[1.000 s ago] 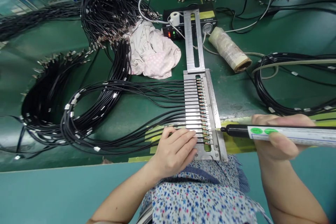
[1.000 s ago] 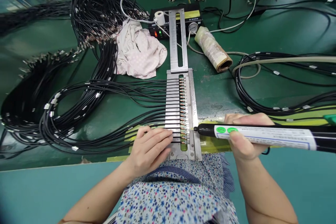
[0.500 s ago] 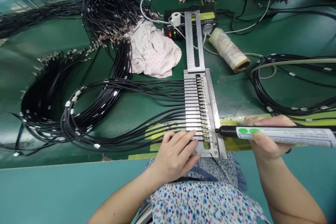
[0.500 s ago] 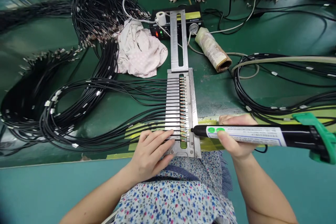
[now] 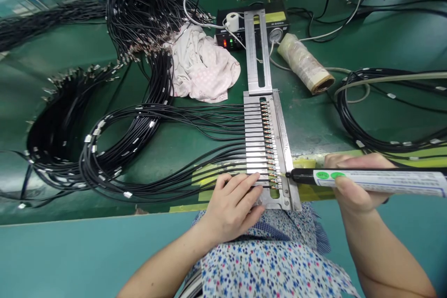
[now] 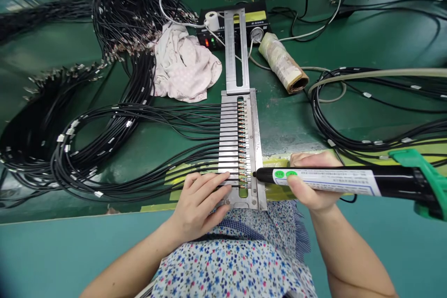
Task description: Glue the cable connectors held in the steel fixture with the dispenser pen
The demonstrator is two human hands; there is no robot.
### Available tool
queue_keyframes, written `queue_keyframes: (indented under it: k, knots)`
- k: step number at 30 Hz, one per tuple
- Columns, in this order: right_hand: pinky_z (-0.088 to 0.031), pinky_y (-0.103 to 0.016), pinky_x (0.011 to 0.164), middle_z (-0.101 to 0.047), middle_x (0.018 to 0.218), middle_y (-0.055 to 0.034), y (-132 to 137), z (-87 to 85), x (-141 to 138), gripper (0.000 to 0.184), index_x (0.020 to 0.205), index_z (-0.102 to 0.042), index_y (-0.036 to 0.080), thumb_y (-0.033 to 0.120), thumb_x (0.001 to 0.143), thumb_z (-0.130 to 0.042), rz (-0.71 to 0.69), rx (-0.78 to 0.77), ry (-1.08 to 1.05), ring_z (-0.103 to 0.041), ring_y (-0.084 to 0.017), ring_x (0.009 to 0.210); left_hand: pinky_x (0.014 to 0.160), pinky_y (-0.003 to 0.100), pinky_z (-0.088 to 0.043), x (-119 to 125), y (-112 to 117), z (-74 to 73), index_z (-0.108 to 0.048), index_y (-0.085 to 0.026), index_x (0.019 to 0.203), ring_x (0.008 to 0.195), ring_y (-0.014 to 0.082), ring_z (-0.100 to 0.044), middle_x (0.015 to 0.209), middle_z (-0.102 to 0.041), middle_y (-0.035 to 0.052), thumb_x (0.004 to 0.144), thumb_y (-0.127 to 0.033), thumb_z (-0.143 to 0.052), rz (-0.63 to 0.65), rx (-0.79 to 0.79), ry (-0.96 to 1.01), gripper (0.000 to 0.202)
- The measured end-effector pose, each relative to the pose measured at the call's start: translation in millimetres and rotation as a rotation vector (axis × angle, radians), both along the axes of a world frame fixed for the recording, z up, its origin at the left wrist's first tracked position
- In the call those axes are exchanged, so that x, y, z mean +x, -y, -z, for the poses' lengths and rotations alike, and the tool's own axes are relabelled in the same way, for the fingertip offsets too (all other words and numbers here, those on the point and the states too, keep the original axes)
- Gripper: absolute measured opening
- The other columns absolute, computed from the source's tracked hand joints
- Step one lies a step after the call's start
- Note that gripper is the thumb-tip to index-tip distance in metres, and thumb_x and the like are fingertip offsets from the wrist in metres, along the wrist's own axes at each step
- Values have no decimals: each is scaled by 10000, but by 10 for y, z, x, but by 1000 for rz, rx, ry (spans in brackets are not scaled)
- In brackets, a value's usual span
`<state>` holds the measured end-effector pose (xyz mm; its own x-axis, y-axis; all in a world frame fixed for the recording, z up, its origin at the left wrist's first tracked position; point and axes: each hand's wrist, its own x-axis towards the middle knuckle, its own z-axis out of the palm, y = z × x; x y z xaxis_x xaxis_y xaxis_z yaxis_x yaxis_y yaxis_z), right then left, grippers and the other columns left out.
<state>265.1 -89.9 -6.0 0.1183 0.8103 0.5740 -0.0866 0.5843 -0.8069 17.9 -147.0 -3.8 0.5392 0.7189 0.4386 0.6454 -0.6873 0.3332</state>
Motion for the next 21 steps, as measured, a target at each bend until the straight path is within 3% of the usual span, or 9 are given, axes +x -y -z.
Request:
queue_keyframes:
  k: [21]
  knots:
    - [-351, -321, 349, -608, 582, 16, -8, -45, -8, 276, 833, -664, 225, 110, 583, -640, -39, 6, -1, -469, -143, 377, 783, 383, -358, 6, 2, -6, -581, -140, 1066, 1002, 236, -567, 1180, -625, 126, 840, -237, -554, -1, -5, 0, 248]
